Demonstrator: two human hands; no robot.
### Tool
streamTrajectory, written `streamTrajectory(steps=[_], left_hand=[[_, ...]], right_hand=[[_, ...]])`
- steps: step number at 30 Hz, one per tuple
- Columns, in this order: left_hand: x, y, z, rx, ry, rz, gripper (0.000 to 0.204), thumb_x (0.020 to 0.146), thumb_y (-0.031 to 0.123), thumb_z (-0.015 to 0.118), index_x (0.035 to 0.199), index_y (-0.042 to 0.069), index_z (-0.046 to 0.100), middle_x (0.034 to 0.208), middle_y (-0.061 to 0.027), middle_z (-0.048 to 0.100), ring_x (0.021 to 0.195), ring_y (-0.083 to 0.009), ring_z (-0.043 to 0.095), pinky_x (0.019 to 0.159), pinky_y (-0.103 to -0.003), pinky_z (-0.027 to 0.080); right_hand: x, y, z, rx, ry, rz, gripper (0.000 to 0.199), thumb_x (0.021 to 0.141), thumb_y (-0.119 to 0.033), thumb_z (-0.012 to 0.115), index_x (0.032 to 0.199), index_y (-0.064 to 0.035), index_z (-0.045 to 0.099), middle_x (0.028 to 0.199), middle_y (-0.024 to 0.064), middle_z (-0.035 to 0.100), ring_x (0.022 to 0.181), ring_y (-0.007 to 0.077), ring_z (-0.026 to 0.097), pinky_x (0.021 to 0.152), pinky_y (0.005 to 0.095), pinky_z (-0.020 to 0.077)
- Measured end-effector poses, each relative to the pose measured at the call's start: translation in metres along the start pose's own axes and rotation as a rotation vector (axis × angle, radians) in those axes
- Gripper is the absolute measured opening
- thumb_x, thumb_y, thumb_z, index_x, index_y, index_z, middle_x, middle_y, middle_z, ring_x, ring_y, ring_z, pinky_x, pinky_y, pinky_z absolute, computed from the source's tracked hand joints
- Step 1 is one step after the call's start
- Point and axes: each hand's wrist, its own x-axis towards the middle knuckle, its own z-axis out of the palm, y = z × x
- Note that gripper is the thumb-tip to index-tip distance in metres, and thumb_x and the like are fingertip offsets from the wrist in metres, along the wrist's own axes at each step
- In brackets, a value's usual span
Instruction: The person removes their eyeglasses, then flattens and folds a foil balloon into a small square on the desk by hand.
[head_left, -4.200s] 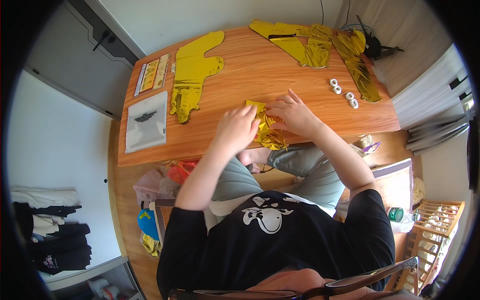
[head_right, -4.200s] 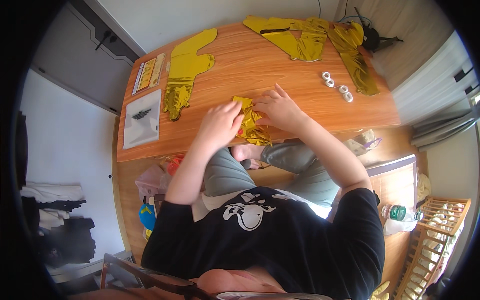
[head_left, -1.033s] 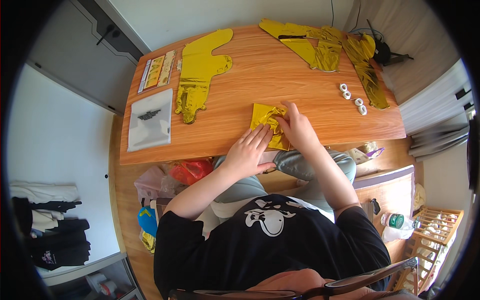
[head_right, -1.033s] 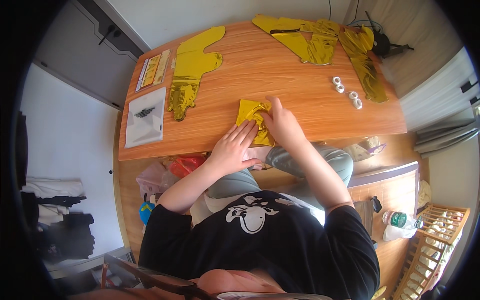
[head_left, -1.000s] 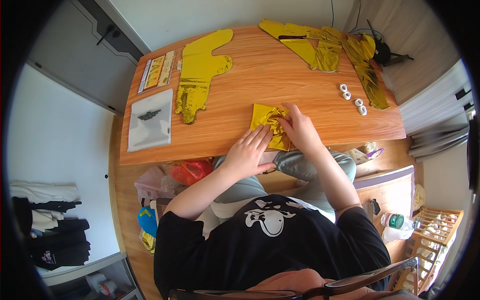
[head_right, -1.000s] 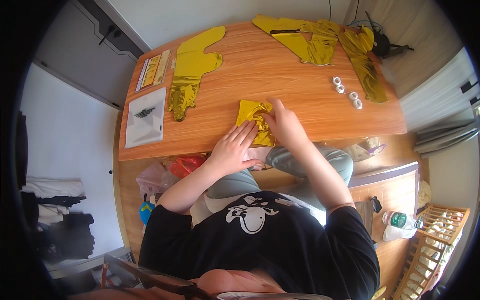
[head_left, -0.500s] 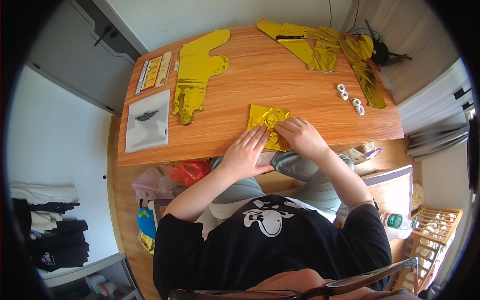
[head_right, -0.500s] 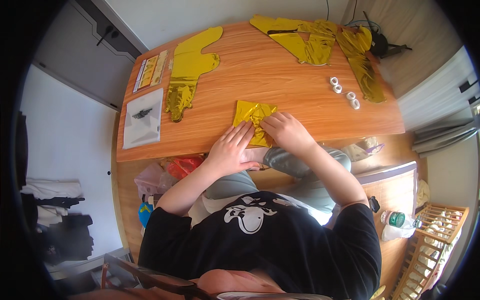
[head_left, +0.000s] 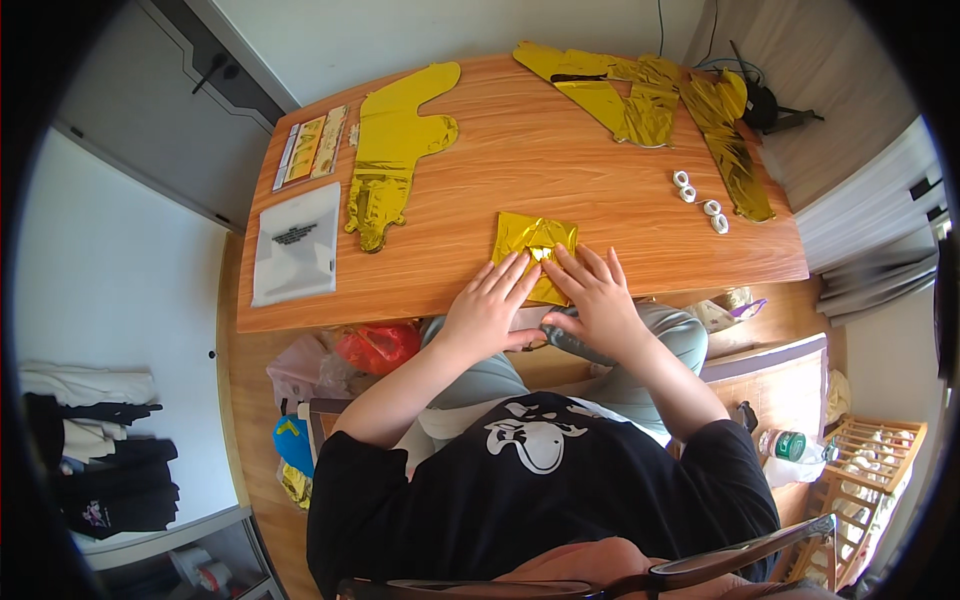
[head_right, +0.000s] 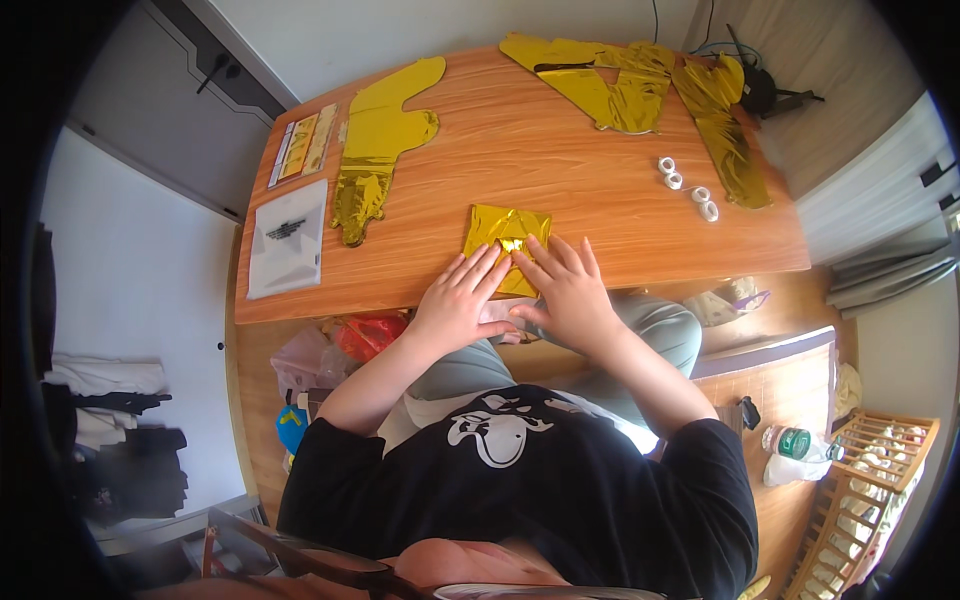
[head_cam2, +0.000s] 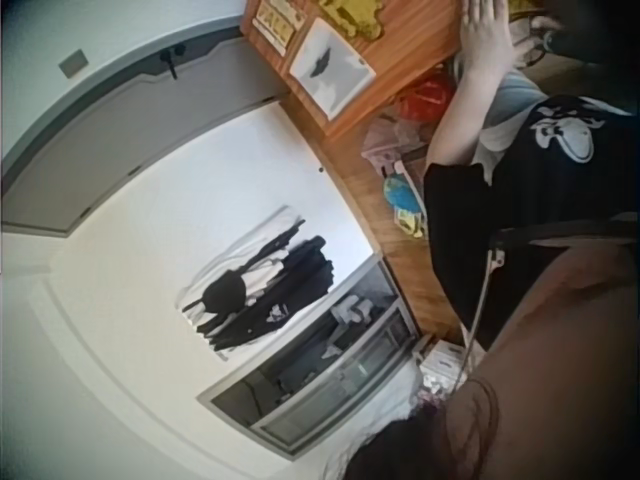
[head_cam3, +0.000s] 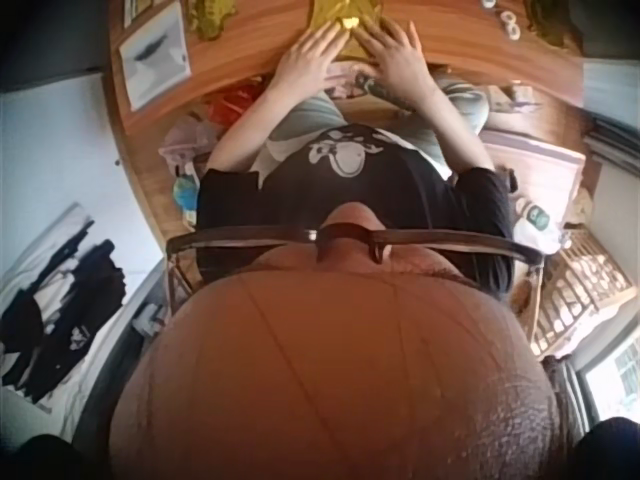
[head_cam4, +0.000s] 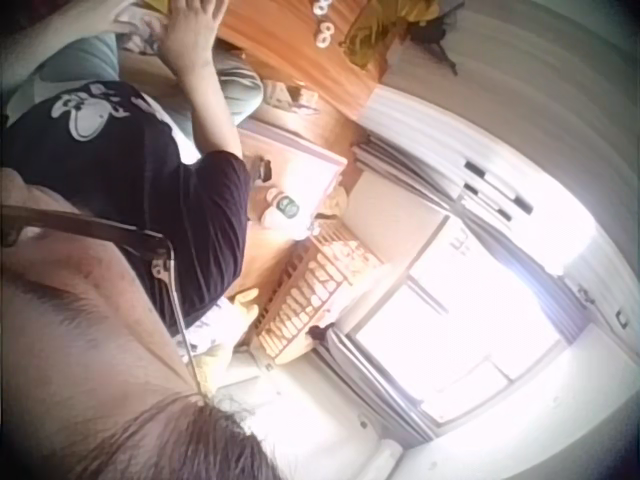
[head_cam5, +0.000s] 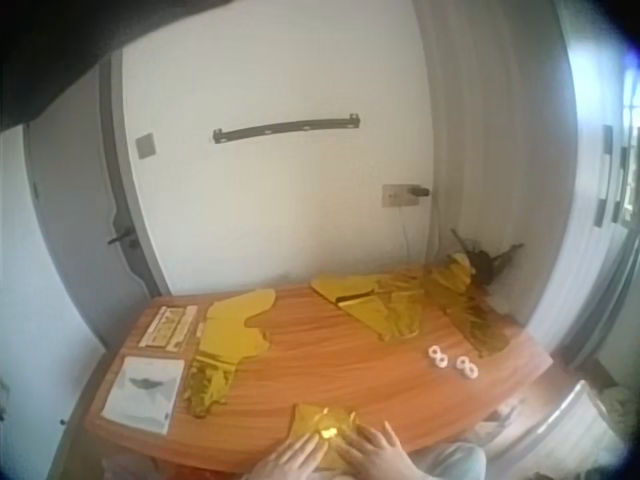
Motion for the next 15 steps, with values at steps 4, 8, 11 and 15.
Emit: streamTrajectory(steps=[4, 8, 11, 15], left_hand=[[0.006, -0.001, -0.005, -0.020, -0.010, -0.017, 0.095, 0.084, 0.068, 0.070, 0.151, 0.003, 0.048, 0.154, -0.0223, 0.049, 0.144, -0.0361, 0.047, 0.118, -0.052, 0.039], [0.020, -0.023, -0.012, -0.184, -0.080, -0.030, 0.081, 0.090, 0.063, 0.066, 0.146, 0.006, 0.052, 0.152, -0.0173, 0.052, 0.142, -0.0363, 0.049, 0.119, -0.057, 0.036], [0.031, -0.036, -0.017, -0.163, -0.042, 0.031, 0.076, 0.094, 0.062, 0.061, 0.148, 0.009, 0.051, 0.153, -0.0138, 0.051, 0.145, -0.0351, 0.046, 0.122, -0.061, 0.029], [0.043, -0.038, -0.019, -0.023, -0.126, 0.160, 0.088, 0.094, 0.068, 0.056, 0.158, 0.009, 0.041, 0.165, -0.0127, 0.039, 0.155, -0.0297, 0.033, 0.126, -0.059, 0.021]], right_hand=[[-0.002, 0.000, -0.001, 0.034, -0.034, 0.061, 0.075, 0.094, -0.065, 0.058, 0.154, -0.0200, 0.051, 0.158, 0.0092, 0.048, 0.142, 0.0340, 0.044, 0.122, 0.0633, 0.0220], [-0.008, -0.020, 0.018, -0.068, 0.057, 0.085, 0.075, 0.094, -0.065, 0.058, 0.152, -0.0188, 0.053, 0.156, 0.0089, 0.050, 0.138, 0.0313, 0.046, 0.121, 0.0616, 0.0237], [-0.006, -0.055, 0.027, -0.213, 0.179, 0.251, 0.078, 0.092, -0.066, 0.058, 0.151, -0.0144, 0.054, 0.154, 0.0110, 0.052, 0.133, 0.0271, 0.050, 0.122, 0.0601, 0.0210], [0.004, -0.085, 0.025, -0.253, 0.170, 0.369, 0.078, 0.093, -0.063, 0.057, 0.150, -0.0097, 0.054, 0.148, 0.0152, 0.055, 0.118, 0.0264, 0.055, 0.122, 0.0610, 0.0203]])
